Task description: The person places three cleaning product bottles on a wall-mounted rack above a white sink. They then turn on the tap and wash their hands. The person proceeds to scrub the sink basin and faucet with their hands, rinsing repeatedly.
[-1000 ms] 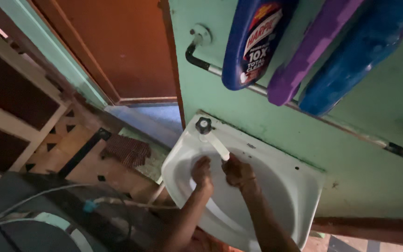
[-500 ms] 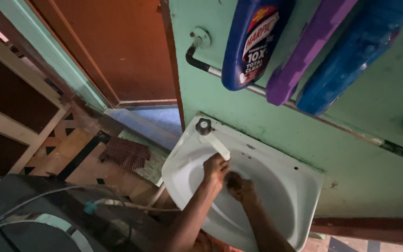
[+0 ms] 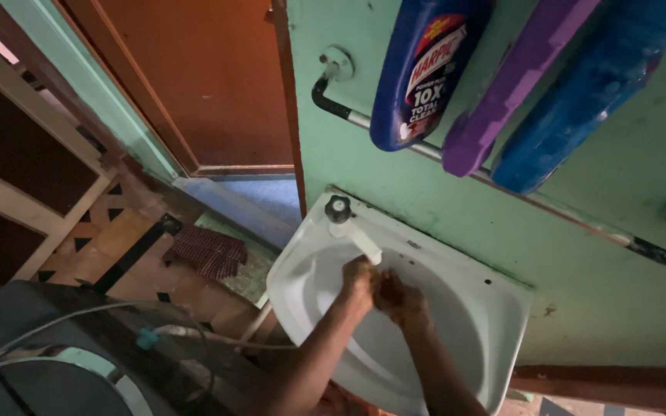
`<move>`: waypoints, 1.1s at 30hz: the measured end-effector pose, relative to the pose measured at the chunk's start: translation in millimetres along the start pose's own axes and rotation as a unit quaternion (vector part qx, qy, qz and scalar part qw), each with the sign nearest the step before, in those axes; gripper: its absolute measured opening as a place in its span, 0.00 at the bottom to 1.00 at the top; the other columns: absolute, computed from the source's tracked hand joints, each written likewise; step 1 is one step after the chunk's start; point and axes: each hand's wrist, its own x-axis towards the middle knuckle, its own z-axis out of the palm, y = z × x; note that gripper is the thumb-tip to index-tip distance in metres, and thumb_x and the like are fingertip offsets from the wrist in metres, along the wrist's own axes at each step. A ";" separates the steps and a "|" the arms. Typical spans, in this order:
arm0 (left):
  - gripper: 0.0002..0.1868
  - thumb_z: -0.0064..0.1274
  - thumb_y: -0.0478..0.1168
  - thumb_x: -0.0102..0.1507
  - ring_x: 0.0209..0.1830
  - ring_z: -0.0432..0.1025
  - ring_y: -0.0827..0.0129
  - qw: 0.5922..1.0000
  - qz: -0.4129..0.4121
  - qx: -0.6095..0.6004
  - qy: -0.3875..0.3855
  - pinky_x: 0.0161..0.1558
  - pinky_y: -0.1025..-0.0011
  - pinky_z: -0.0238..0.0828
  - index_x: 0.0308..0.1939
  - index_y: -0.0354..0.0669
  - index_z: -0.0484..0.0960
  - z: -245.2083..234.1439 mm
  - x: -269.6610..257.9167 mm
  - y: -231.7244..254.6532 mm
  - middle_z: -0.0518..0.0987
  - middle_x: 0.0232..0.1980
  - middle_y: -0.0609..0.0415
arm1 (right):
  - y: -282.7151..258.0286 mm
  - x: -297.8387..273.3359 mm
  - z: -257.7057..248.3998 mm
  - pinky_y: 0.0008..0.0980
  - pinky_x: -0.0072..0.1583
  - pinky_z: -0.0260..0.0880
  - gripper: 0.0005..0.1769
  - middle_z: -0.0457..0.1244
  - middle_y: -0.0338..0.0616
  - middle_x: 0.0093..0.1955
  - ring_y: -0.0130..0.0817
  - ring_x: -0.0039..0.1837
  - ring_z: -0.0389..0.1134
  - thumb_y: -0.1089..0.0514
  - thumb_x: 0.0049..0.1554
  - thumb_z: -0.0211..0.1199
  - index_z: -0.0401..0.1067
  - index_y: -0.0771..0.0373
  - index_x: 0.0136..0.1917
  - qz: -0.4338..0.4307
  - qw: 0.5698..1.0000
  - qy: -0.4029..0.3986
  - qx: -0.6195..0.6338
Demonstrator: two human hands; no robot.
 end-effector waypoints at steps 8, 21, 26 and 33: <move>0.12 0.50 0.32 0.64 0.31 0.65 0.70 0.967 0.131 0.199 0.093 0.33 0.68 0.62 0.43 0.30 0.88 -7.6 -40.5 30.2 0.79 0.37 0.54 | 19.7 51.5 0.3 0.36 0.53 0.72 0.15 0.65 0.45 0.50 0.39 0.53 0.68 0.57 0.63 0.47 0.73 0.58 0.57 0.094 0.994 -0.051 -0.005; 0.41 0.65 0.37 0.56 0.64 0.59 0.38 0.701 0.432 0.567 -0.024 0.62 0.46 0.60 0.70 0.35 0.61 32.2 -97.6 46.1 0.62 0.67 0.34 | -34.8 -55.9 -93.1 0.53 0.64 0.66 0.26 0.68 0.50 0.60 0.53 0.65 0.66 0.75 0.47 0.56 0.74 0.61 0.57 -0.084 0.879 0.469 0.000; 0.43 0.67 0.41 0.56 0.74 0.47 0.34 0.554 0.368 0.747 -0.008 0.68 0.34 0.39 0.69 0.37 0.58 31.2 -120.8 66.1 0.52 0.76 0.31 | -28.7 -106.8 -96.0 0.55 0.66 0.58 0.29 0.64 0.51 0.63 0.55 0.67 0.61 0.72 0.45 0.58 0.73 0.58 0.60 0.169 0.867 0.466 -0.049; 0.41 0.54 0.33 0.58 0.82 0.47 0.47 0.391 0.476 0.779 -0.115 0.79 0.45 0.35 0.76 0.34 0.61 27.9 -114.5 73.9 0.58 0.80 0.37 | -83.2 -44.6 -82.4 0.53 0.72 0.55 0.26 0.61 0.52 0.67 0.53 0.70 0.58 0.63 0.56 0.57 0.67 0.63 0.68 -0.025 0.894 0.446 -0.031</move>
